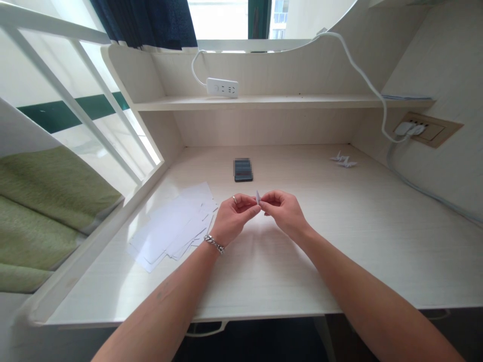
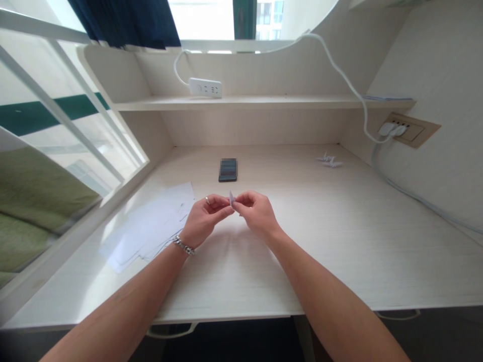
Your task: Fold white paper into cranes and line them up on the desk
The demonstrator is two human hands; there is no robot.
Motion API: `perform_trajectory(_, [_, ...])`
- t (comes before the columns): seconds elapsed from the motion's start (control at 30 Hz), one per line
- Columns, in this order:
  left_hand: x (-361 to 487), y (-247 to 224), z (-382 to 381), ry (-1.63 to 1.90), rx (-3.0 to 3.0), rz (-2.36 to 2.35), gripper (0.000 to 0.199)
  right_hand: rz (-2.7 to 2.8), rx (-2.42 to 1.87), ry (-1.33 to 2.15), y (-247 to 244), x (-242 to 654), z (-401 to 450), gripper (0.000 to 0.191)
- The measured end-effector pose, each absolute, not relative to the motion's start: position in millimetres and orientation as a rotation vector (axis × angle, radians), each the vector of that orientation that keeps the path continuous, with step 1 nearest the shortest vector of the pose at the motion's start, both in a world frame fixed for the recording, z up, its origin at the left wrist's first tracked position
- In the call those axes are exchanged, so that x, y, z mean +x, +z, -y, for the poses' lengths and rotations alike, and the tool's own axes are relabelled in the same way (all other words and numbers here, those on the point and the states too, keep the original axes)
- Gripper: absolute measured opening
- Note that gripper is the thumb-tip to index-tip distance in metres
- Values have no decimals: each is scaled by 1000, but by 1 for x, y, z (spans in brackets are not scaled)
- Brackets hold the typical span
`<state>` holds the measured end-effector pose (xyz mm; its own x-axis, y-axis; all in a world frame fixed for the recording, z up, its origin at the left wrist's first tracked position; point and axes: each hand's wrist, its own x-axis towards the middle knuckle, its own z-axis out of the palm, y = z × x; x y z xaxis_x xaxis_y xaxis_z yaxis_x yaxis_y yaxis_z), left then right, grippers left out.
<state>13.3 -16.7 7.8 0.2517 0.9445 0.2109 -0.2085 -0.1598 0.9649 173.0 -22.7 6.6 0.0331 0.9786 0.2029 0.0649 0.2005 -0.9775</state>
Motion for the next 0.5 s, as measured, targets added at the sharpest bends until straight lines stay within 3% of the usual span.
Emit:
perform_trajectory(0.3, [10,8,15,1177,1255,-772,29,1321,-1070,1146,10,173,25,24])
perform_trajectory(0.5, [9,5,13,1160,1182,-754,29,1296,-1062,1175,15,172,27,16])
